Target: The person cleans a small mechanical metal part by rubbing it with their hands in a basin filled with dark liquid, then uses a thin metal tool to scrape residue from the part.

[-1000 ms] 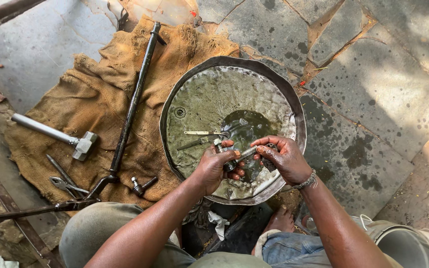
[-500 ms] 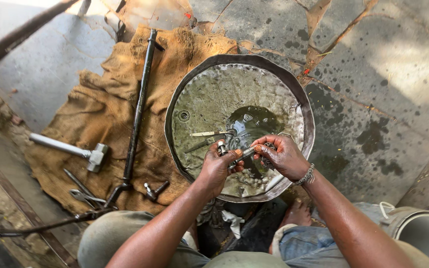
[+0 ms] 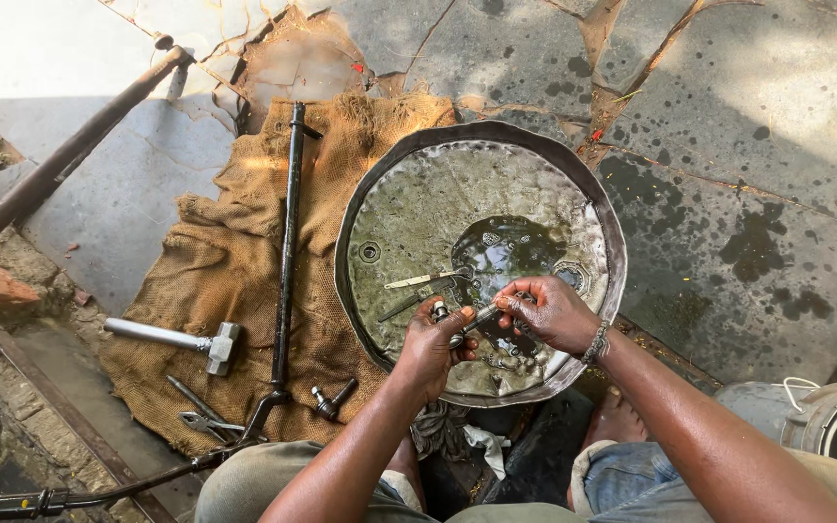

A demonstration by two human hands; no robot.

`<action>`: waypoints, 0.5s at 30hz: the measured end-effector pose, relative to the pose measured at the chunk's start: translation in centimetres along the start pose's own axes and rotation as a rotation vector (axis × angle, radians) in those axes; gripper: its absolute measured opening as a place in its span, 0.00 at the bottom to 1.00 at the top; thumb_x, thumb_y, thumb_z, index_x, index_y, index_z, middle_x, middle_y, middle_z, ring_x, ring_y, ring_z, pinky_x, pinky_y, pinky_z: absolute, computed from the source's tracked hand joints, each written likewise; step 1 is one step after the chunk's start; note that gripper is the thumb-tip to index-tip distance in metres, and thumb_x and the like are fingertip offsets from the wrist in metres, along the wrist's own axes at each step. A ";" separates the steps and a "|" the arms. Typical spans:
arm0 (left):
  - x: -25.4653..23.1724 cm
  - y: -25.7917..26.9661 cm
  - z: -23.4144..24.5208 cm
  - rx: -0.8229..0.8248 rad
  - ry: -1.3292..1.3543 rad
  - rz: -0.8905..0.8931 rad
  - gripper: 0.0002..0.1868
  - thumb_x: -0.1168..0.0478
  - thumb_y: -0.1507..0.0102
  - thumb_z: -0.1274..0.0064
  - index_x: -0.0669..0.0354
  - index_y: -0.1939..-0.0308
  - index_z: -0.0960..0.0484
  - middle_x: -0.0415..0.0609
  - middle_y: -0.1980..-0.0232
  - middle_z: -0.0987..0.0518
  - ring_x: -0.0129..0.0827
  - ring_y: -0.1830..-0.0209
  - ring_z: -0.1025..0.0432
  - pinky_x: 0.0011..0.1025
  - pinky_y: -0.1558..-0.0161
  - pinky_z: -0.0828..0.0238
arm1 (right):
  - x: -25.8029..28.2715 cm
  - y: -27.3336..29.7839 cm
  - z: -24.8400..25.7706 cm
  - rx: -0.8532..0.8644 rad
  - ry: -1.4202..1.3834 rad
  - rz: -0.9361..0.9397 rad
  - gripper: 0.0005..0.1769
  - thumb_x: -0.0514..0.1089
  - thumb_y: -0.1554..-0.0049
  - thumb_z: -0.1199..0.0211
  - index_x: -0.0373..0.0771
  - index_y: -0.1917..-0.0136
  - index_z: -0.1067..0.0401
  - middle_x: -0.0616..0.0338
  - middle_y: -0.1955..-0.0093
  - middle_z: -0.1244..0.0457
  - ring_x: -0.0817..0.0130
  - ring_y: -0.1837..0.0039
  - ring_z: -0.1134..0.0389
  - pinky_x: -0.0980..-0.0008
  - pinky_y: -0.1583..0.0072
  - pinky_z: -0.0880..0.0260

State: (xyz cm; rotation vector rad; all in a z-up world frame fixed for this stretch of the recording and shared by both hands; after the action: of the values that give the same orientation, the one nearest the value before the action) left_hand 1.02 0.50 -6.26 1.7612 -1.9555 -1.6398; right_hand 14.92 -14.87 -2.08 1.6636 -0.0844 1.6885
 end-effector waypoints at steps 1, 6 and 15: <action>0.0 0.0 0.0 0.003 0.003 0.002 0.51 0.61 0.41 0.37 0.57 0.23 0.56 0.57 0.54 0.23 0.35 0.70 0.26 0.33 0.72 0.25 | -0.2 0.0 0.0 -0.004 0.011 -0.013 0.15 0.49 0.39 0.38 0.35 0.48 0.21 0.62 0.63 0.29 0.81 0.62 0.31 0.78 0.60 0.30; 0.1 0.0 0.1 0.000 -0.015 0.012 0.51 0.61 0.41 0.36 0.58 0.23 0.55 0.59 0.54 0.22 0.35 0.70 0.25 0.32 0.73 0.25 | -0.8 -0.2 0.1 -0.011 0.034 -0.038 0.16 0.49 0.39 0.38 0.35 0.48 0.21 0.60 0.63 0.28 0.80 0.61 0.30 0.76 0.58 0.29; -0.3 0.0 -0.1 -0.023 0.019 -0.035 0.49 0.62 0.40 0.38 0.57 0.23 0.54 0.57 0.55 0.23 0.34 0.72 0.25 0.31 0.74 0.25 | 1.3 0.6 0.1 -0.047 0.127 0.043 0.17 0.46 0.43 0.36 0.41 0.42 0.21 0.61 0.55 0.25 0.79 0.55 0.27 0.74 0.53 0.25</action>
State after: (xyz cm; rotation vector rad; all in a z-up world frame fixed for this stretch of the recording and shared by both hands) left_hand 1.21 0.63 -6.02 1.8062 -1.9009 -1.6435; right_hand 14.86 -14.77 -0.66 1.5262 -0.0985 1.8071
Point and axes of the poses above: each hand's wrist, its own y-axis away from the middle knuckle, its own z-axis out of the back of the hand, x = y × z, the point moved 3 cm from there along -y, towards the middle knuckle
